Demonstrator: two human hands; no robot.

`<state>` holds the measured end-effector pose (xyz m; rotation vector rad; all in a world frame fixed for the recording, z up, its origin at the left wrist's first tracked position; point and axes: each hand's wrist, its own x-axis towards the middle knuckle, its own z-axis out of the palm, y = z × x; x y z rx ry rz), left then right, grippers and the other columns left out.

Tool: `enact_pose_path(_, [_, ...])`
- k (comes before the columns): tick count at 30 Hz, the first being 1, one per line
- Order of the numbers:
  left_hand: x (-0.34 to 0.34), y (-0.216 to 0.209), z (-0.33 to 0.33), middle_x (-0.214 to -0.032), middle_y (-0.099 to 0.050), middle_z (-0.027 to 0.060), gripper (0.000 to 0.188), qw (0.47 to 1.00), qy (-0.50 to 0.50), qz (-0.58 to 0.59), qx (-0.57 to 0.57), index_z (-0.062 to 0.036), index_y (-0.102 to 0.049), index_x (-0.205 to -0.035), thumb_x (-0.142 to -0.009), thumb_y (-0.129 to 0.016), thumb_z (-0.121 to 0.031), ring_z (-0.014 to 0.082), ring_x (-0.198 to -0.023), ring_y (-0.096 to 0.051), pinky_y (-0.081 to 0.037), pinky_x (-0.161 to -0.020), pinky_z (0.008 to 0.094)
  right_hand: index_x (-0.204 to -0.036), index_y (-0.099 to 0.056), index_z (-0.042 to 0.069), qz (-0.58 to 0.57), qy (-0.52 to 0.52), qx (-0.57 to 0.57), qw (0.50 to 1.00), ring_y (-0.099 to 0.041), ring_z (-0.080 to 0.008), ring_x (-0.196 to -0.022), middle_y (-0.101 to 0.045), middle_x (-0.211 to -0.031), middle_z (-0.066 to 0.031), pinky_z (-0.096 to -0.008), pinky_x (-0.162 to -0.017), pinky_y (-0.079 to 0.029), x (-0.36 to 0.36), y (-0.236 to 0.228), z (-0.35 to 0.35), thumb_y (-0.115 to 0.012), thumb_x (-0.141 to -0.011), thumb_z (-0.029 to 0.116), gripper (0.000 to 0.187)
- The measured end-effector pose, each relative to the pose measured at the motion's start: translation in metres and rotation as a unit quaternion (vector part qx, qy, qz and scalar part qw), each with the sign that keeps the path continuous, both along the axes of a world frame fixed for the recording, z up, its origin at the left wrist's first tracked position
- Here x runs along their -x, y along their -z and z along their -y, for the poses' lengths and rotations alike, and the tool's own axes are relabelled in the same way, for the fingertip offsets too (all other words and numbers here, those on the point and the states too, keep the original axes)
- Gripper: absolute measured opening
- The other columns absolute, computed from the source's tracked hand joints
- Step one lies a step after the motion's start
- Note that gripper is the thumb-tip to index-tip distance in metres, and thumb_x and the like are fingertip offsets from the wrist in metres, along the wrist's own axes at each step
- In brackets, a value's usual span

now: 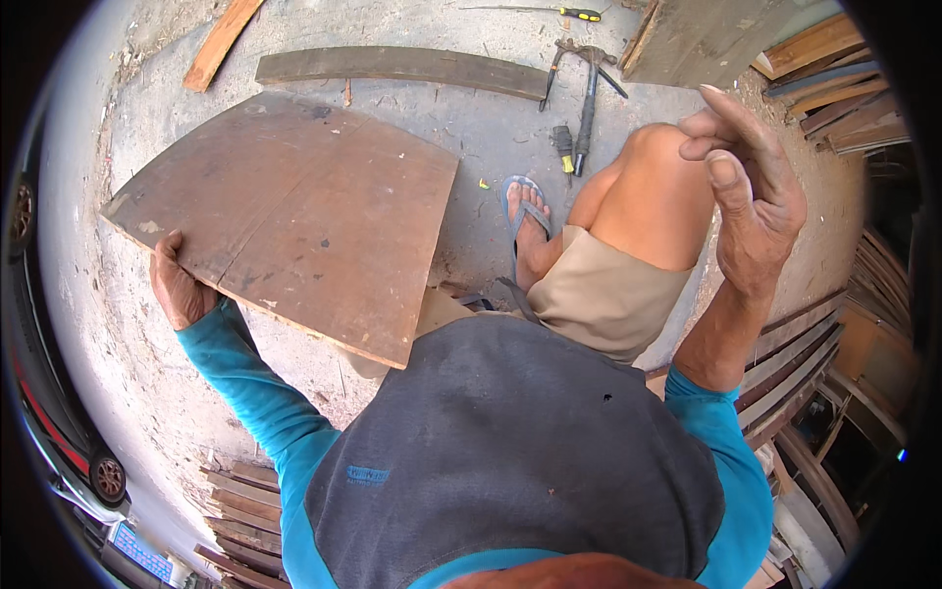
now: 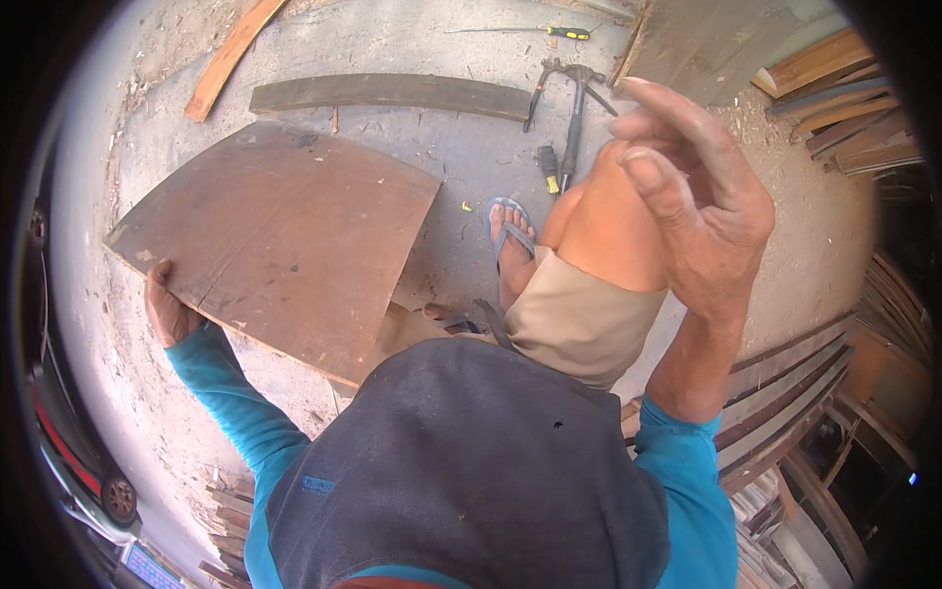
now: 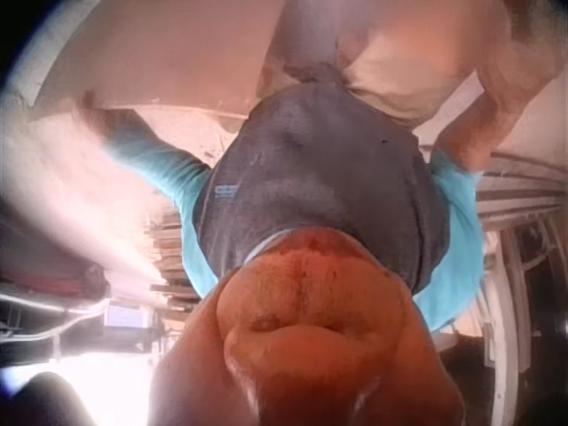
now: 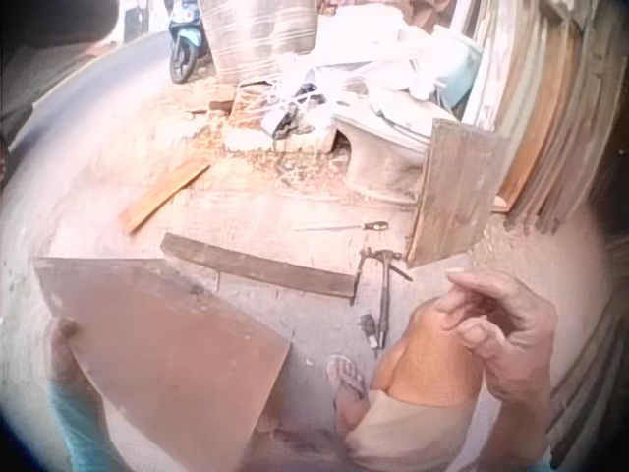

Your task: The person walks through a cluttered workshop, selects a piece of plywood, and sits on the ground. They use a hammer and pliers to remove nails and separate the plywood into smaller pieces.

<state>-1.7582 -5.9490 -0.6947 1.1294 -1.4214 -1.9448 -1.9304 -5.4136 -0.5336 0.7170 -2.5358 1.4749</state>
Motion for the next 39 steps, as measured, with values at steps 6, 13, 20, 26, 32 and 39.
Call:
enact_pose_path(6, [0.019, -0.037, -0.028, -0.100, -0.068, 0.0137, 0.017, 0.998, 0.013, 0.011, -0.059, 0.0026, -0.064, -0.100, -0.088, -0.061, -0.010, 0.0246, -0.092, -0.069, -0.059, -0.085, 0.0375, -0.119, -0.068, -0.003, 0.245, 0.156, 0.053, 0.955, -0.062, -0.0101, -0.081, -0.069, -0.094, -0.0073, -0.0255, -0.072, -0.051, 0.095, 0.098, -0.095, -0.066, -0.099, 0.029, 0.038])
enact_pose_path(13, [0.032, -0.037, -0.014, -0.102, -0.069, 0.0126, 0.026, 0.997, -0.008, 0.065, -0.033, 0.0012, -0.064, -0.106, -0.091, -0.063, -0.021, 0.0248, -0.094, -0.069, -0.058, -0.085, 0.0371, -0.114, -0.067, -0.008, 0.195, 0.069, -0.307, 0.929, -0.069, -0.0364, -0.100, -0.071, -0.102, -0.0251, -0.0484, -0.084, -0.053, 0.236, 0.339, -0.115, -0.067, -0.094, 0.037, 0.049])
enact_pose_path(20, [0.057, -0.061, -0.029, -0.089, -0.067, 0.0068, 0.029, 0.951, -0.026, 0.216, 0.219, -0.0008, -0.069, -0.100, -0.085, -0.068, -0.026, 0.0161, -0.078, -0.063, -0.052, -0.072, 0.0293, -0.103, -0.066, -0.008, 0.206, -0.021, -0.496, 0.843, -0.064, -0.0432, -0.106, -0.068, -0.103, -0.0295, -0.0525, -0.087, -0.050, 0.250, 0.400, -0.038, -0.067, -0.092, 0.037, 0.046])
enact_pose_path(26, [0.085, -0.084, -0.062, -0.096, -0.069, 0.0101, 0.033, 0.958, -0.040, 0.214, 0.187, 0.0002, -0.069, -0.103, -0.085, -0.067, -0.028, 0.0194, -0.085, -0.065, -0.053, -0.076, 0.0309, -0.100, -0.065, -0.008, 0.232, -0.010, -0.493, 0.838, -0.064, -0.0390, -0.098, -0.067, -0.097, -0.0261, -0.0499, -0.083, -0.050, 0.254, 0.424, -0.060, -0.067, -0.092, 0.038, 0.046])
enact_pose_path(32, [0.079, -0.076, -0.056, -0.097, -0.070, 0.0106, 0.037, 0.951, -0.032, 0.240, 0.191, 0.0016, -0.069, -0.104, -0.084, -0.067, -0.030, 0.0195, -0.085, -0.066, -0.053, -0.077, 0.0304, -0.097, -0.063, -0.008, 0.291, 0.003, -0.341, 0.894, -0.064, -0.0349, -0.090, -0.066, -0.092, -0.0228, -0.0473, -0.079, -0.049, 0.270, 0.421, -0.109, -0.067, -0.092, 0.038, 0.046])
enact_pose_path(39, [0.085, -0.076, -0.061, -0.095, -0.069, 0.0125, 0.036, 0.970, -0.036, 0.186, 0.155, 0.0049, -0.065, -0.110, -0.084, -0.068, -0.019, 0.0207, -0.077, -0.067, -0.057, -0.071, 0.0328, -0.093, -0.061, -0.006, 0.239, 0.107, -0.232, 0.937, -0.058, -0.0268, -0.077, -0.062, -0.082, -0.0158, -0.0416, -0.071, -0.047, 0.237, 0.354, -0.131, -0.067, -0.094, 0.036, 0.043])
